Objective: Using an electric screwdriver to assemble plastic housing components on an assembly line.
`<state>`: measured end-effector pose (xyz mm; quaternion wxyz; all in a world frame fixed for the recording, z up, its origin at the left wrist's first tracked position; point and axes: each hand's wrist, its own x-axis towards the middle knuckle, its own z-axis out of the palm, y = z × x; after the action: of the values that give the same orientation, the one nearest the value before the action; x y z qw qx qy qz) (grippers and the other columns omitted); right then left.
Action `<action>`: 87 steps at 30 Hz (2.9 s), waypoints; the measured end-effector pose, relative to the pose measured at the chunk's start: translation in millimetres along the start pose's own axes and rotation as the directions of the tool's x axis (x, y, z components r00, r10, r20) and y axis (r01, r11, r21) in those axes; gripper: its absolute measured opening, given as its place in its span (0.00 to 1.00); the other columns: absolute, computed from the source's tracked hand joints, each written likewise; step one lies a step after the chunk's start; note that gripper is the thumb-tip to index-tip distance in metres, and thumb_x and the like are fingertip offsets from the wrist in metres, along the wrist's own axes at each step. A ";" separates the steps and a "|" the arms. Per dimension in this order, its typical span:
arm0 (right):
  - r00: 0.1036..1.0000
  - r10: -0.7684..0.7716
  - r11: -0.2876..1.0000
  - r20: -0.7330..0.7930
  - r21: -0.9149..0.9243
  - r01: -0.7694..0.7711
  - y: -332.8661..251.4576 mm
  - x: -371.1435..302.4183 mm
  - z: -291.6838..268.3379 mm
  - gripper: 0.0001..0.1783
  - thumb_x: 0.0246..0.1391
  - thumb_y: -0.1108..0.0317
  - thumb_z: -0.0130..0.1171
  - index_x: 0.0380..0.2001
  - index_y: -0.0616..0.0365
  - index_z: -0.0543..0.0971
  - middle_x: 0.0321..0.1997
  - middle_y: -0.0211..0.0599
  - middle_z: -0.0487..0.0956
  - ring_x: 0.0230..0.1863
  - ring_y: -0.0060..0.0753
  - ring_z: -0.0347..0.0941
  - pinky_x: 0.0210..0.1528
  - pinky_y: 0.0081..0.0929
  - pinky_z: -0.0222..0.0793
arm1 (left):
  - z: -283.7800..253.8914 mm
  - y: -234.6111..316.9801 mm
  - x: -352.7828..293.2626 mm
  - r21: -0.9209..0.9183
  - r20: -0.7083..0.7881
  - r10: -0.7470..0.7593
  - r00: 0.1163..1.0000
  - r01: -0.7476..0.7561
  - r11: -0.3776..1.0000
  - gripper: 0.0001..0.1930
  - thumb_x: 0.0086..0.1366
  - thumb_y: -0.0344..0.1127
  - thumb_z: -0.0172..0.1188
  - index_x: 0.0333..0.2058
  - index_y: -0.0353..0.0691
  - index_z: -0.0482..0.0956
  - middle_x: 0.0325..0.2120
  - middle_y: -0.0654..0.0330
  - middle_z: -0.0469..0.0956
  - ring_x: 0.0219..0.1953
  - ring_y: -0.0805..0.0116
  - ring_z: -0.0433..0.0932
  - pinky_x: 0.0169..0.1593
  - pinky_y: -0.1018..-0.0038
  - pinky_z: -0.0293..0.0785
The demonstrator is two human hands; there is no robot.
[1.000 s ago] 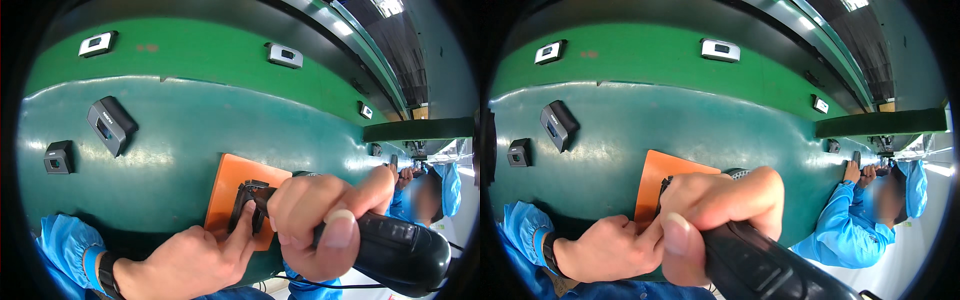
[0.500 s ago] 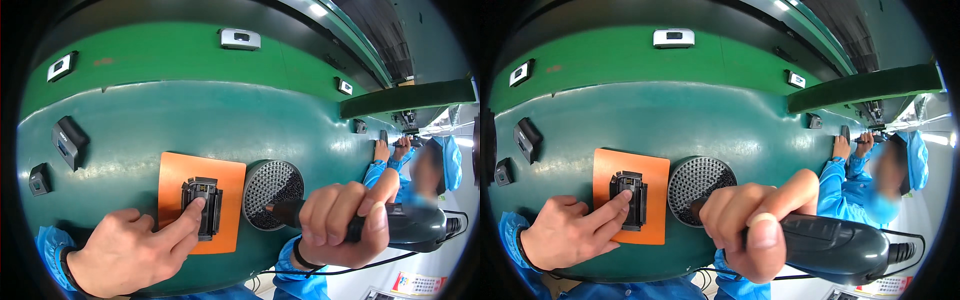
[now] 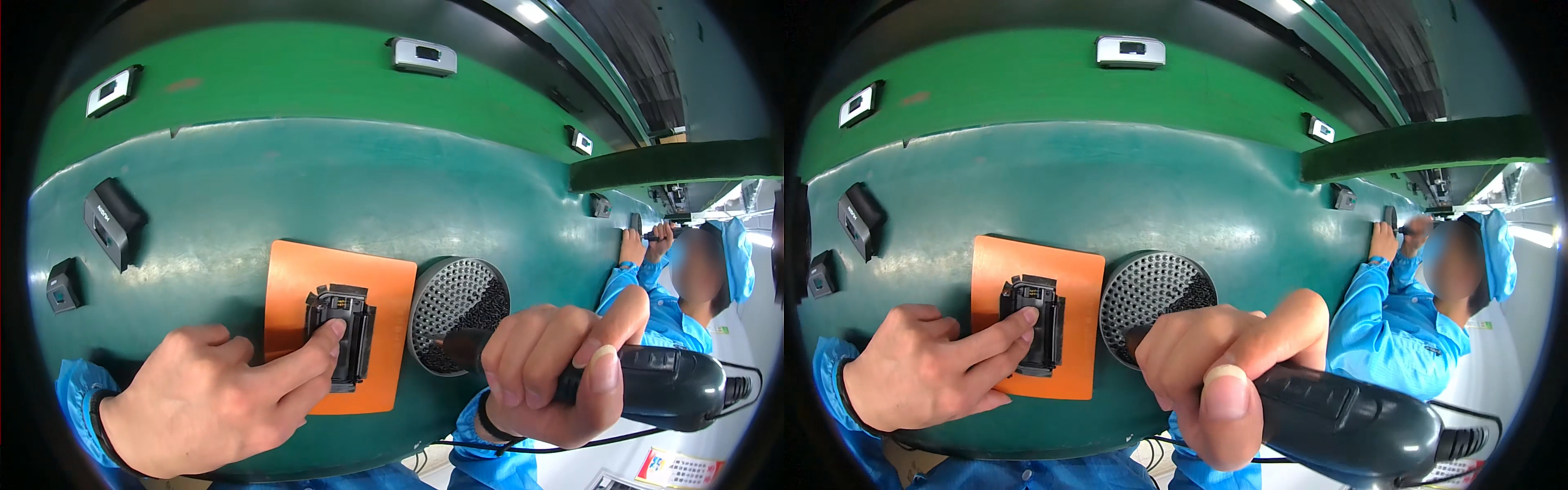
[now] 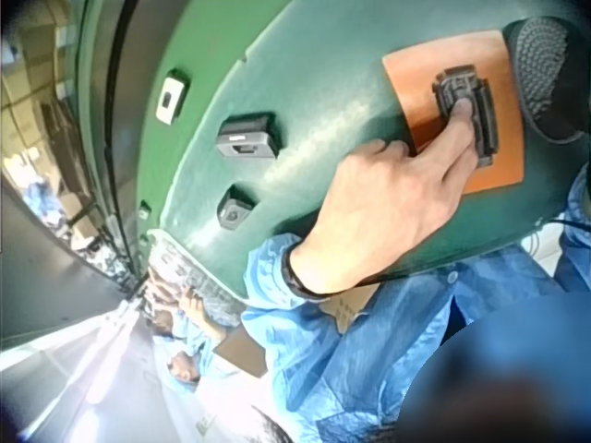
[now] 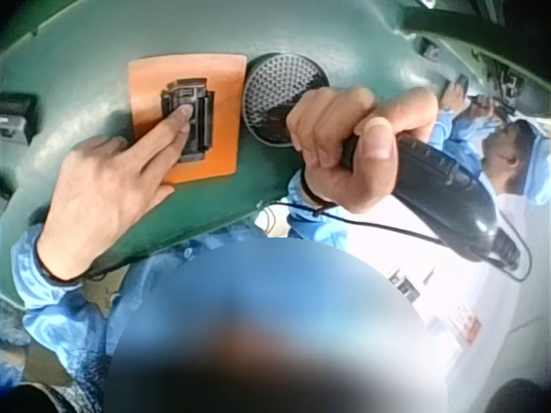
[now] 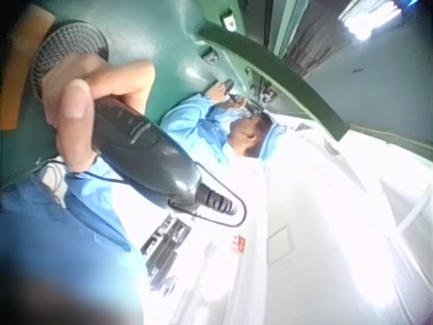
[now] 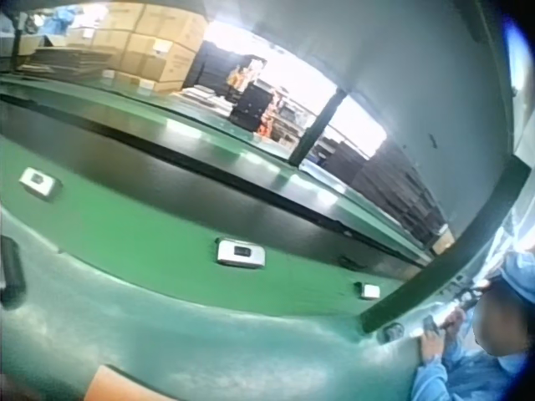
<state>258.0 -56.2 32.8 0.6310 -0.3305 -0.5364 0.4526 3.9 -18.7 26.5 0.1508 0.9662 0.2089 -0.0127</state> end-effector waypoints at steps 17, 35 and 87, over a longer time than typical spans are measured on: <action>0.991 -0.083 0.994 -0.107 0.061 0.090 -16.2 1.0 6.0 0.08 0.70 0.65 0.41 0.35 0.53 0.59 0.13 0.28 0.63 0.09 0.20 0.59 0.11 0.20 0.60 | 8.0 -6.9 -5.3 0.029 0.002 0.006 1.000 -0.006 1.000 0.27 0.49 0.49 0.70 0.48 0.48 0.80 0.57 0.72 0.75 0.20 0.75 0.75 0.27 0.80 0.71; 0.935 0.081 0.985 0.346 0.112 -0.128 -5.5 1.9 42.2 0.05 0.69 0.66 0.45 0.41 0.53 0.62 0.21 0.32 0.69 0.19 0.28 0.67 0.23 0.29 0.66 | 10.5 -13.6 -7.9 -0.086 -0.061 0.045 0.997 -0.050 0.995 0.11 0.57 0.37 0.63 0.39 0.46 0.85 0.49 0.67 0.80 0.19 0.75 0.79 0.23 0.79 0.71; 0.968 -0.026 0.999 0.248 0.036 0.018 7.0 -2.9 54.5 0.11 0.66 0.64 0.51 0.35 0.55 0.61 0.13 0.31 0.68 0.11 0.25 0.66 0.14 0.19 0.65 | 18.1 -8.3 -9.1 -0.014 -0.130 0.036 0.991 -0.039 0.999 0.10 0.58 0.42 0.65 0.38 0.48 0.83 0.47 0.69 0.80 0.17 0.75 0.76 0.23 0.78 0.66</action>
<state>203.2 -60.0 36.7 0.5693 -0.2547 -0.6071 0.4924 -7.1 -20.6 7.6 0.1452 0.9674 0.2001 0.0547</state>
